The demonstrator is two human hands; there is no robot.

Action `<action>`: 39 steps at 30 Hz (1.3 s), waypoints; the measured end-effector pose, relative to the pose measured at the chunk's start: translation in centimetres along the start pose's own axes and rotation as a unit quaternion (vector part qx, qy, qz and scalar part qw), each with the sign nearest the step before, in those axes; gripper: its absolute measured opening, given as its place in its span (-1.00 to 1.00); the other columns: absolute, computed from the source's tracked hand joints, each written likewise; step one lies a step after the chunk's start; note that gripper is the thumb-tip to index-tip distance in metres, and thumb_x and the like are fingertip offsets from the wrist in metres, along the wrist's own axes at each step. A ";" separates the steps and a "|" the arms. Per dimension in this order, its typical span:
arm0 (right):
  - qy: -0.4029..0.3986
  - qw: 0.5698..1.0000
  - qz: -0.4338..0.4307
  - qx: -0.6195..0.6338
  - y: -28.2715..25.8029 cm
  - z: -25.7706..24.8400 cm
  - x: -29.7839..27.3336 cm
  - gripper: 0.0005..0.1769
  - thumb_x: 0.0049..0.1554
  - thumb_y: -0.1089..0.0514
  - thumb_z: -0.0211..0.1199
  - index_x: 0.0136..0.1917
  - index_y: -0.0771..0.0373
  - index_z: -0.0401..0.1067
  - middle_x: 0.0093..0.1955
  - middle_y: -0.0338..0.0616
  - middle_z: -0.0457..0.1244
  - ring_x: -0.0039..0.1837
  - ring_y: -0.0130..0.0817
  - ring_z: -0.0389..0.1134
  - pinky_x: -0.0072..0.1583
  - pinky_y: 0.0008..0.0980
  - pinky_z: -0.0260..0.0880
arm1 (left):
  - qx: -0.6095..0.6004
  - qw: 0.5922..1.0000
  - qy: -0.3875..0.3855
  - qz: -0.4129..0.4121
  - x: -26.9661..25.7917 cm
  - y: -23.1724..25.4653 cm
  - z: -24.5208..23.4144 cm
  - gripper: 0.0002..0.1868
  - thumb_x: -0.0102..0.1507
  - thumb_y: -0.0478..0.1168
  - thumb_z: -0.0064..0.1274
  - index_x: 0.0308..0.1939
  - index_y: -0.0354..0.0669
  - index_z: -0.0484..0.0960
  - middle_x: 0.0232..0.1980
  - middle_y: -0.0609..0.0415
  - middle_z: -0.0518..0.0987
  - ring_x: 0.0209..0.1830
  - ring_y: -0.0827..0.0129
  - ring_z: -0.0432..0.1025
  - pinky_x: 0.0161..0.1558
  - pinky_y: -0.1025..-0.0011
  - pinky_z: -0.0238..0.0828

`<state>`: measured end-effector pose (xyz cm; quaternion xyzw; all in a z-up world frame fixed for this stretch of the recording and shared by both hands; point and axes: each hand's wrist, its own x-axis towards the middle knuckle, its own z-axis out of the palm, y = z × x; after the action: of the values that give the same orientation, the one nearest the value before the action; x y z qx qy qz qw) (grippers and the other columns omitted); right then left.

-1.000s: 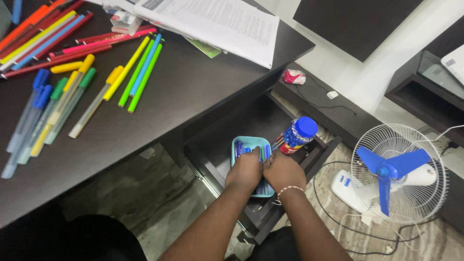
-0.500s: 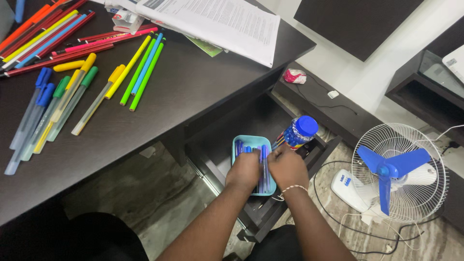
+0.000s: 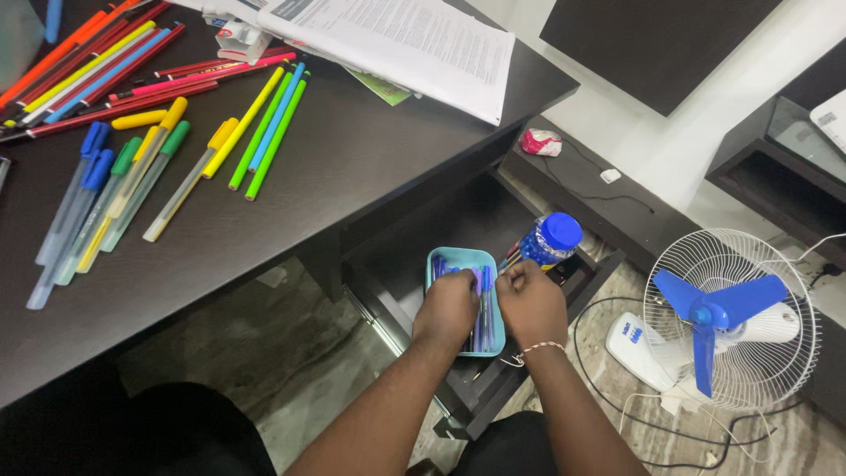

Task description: The person sorts a large collection of pens and markers on a desk, grouping them by color and type. They place selected pens into a small blue container inside a drawer and arrange the remaining markers in neat rows on the desk surface.

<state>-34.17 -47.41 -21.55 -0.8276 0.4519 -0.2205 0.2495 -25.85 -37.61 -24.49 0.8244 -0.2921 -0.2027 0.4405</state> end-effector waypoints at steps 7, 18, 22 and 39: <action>0.010 0.998 -0.060 -0.024 0.9 0.6 0.6 -0.70 0.05 -0.02 0.33 -0.05 0.22 0.52 -0.18 0.01 0.41 -0.07 0.06 0.46 0.01 -0.07 0.42 | -0.035 0.974 0.094 0.204 -0.7 -0.8 0.3 -0.76 0.24 -0.26 0.04 -0.02 -0.17 0.63 -0.01 -0.14 0.63 0.01 -0.07 0.52 0.03 0.08 0.44; 0.030 0.996 -0.087 0.008 1.2 0.9 0.5 -0.65 0.08 -0.06 0.32 0.02 0.21 0.52 -0.17 0.06 0.42 -0.06 0.07 0.47 0.02 -0.08 0.44 | 0.061 0.910 0.150 0.382 -7.2 0.9 -12.2 -0.78 0.15 -0.28 0.15 -0.12 -0.18 0.66 -0.15 0.00 0.62 -0.13 0.05 0.55 -0.10 0.17 0.50; 0.046 0.993 -0.107 0.027 1.8 0.9 0.4 -0.64 0.09 -0.08 0.33 0.02 0.21 0.52 -0.16 0.03 0.43 -0.06 0.04 0.47 -0.01 -0.10 0.43 | 0.094 0.903 0.136 0.396 -11.2 2.7 -18.8 -0.79 0.16 -0.30 0.13 -0.11 -0.18 0.67 -0.15 0.02 0.63 -0.18 0.08 0.57 -0.17 0.18 0.50; 0.067 0.978 -0.180 0.086 -9.6 -1.5 -6.1 -0.76 0.19 -0.01 0.34 -0.05 0.21 0.55 -0.29 -0.17 0.41 -0.29 -0.38 0.42 -0.20 -0.37 0.39 | 0.249 0.888 0.319 0.216 -17.5 -1.2 -40.2 -0.83 0.24 -0.18 0.11 -0.15 -0.10 0.71 -0.16 -0.03 0.64 -0.17 0.02 0.55 -0.16 0.10 0.47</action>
<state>-31.96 -38.04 -15.36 -0.8541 0.2909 -0.3546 0.2452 -14.76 -1.12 -2.82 0.8437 -0.3474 0.2511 0.3232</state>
